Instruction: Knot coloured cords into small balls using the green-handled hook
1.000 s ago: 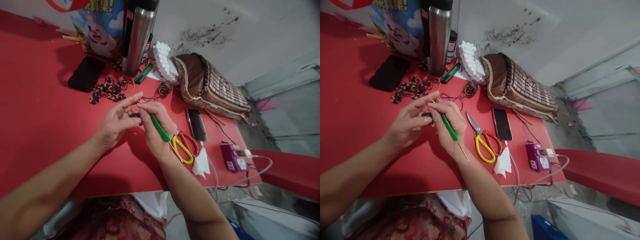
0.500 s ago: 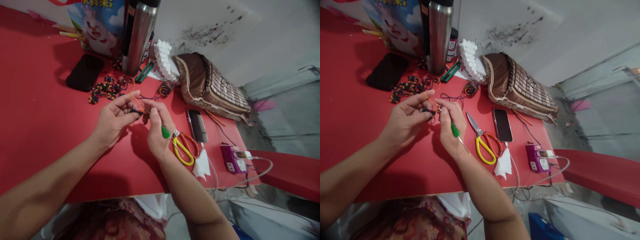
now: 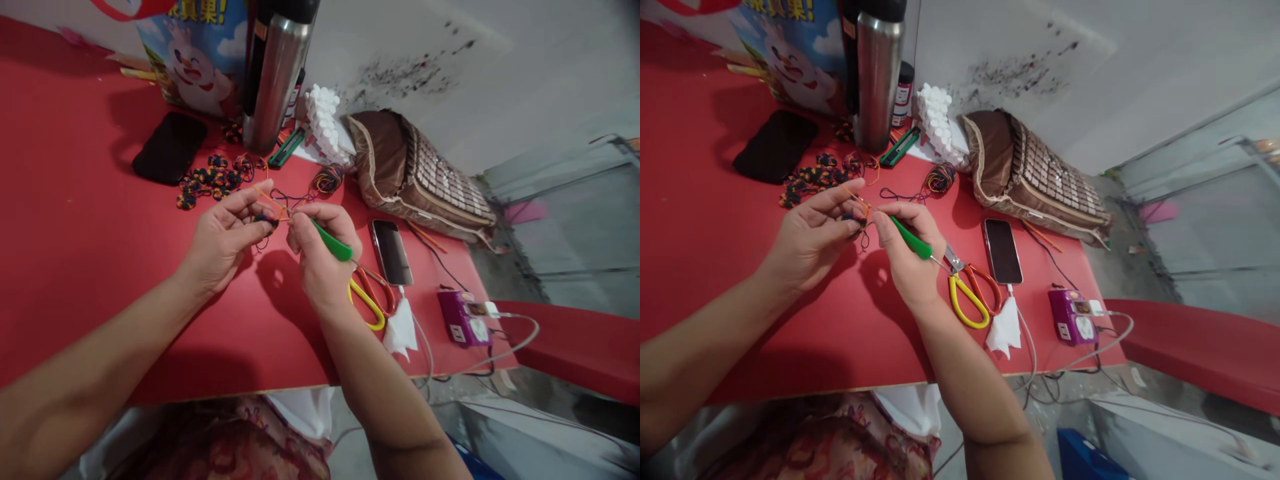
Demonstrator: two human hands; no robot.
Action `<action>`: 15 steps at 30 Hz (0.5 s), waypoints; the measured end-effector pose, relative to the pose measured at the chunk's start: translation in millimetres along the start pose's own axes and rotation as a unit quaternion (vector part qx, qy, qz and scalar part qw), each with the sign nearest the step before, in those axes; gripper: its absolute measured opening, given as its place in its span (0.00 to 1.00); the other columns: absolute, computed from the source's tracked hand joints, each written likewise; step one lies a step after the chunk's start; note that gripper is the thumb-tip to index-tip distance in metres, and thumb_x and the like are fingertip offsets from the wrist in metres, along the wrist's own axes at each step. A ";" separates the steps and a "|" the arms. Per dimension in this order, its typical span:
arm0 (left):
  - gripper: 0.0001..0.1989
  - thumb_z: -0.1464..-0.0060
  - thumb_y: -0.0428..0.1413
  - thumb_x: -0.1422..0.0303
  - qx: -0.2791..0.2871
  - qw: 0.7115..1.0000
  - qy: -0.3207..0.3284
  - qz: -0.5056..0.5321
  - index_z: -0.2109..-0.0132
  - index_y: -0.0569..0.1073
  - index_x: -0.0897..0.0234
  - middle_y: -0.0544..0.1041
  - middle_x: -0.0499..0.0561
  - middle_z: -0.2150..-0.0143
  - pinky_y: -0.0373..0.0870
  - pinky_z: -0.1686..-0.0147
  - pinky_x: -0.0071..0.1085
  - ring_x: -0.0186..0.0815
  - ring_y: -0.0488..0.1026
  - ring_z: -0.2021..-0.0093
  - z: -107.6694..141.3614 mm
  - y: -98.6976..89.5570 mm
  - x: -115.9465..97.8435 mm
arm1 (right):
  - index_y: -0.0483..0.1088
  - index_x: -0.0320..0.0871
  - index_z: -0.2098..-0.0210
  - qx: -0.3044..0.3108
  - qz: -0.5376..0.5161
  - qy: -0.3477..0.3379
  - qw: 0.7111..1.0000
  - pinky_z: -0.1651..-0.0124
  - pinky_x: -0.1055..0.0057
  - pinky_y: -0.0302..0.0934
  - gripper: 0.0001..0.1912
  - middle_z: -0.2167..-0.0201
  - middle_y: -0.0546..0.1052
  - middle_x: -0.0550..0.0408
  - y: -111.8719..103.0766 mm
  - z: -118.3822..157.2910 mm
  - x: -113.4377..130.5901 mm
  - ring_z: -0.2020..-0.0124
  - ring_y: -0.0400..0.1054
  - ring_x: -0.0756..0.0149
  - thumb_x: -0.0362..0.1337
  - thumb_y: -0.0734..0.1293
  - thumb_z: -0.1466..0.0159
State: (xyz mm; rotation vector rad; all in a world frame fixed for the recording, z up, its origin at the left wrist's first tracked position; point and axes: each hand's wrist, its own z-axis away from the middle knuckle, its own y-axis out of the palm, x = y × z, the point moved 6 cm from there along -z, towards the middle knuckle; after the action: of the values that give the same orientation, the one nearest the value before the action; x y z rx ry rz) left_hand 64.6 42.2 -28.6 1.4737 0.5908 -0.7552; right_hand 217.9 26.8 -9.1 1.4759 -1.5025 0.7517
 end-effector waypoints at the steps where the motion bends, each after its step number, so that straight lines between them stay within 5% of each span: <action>1: 0.27 0.58 0.73 0.84 0.001 1.000 0.002 -0.004 0.51 0.89 0.60 0.83 0.44 0.65 0.77 0.59 0.20 0.27 0.78 0.62 -0.6 -0.3 -1.3 | 0.81 0.48 0.58 0.006 -0.024 0.012 1.000 0.71 0.73 0.66 0.11 0.70 0.80 0.62 0.3 -0.3 -2.4 0.76 0.68 0.75 0.48 0.79 0.30; 7: 0.25 0.56 0.72 0.83 -0.001 0.999 0.016 -0.034 0.50 0.88 0.61 0.83 0.45 0.65 0.76 0.62 0.21 0.28 0.78 0.64 -3.1 -3.3 -4.8 | 0.82 0.51 0.53 0.070 -0.040 0.007 0.997 0.69 0.72 0.70 0.07 0.64 0.84 0.59 2.5 0.6 -2.7 0.72 0.75 0.73 0.45 0.74 0.25; 15: 0.26 0.52 0.69 0.82 0.018 0.988 0.091 -0.121 0.45 0.87 0.62 0.82 0.45 0.65 0.76 0.66 0.24 0.29 0.78 0.66 1.8 1.3 -9.6 | 0.80 0.48 0.52 0.122 0.204 -0.145 0.960 0.57 0.67 0.73 0.07 0.60 0.84 0.56 8.2 2.1 27.3 0.63 0.77 0.69 0.39 0.68 0.21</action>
State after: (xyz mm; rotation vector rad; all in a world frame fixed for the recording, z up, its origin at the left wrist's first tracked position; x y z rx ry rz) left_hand 59.3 41.2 -20.5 1.5315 0.9114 -0.8282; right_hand 211.8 13.5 15.5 1.5216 -2.0378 1.0273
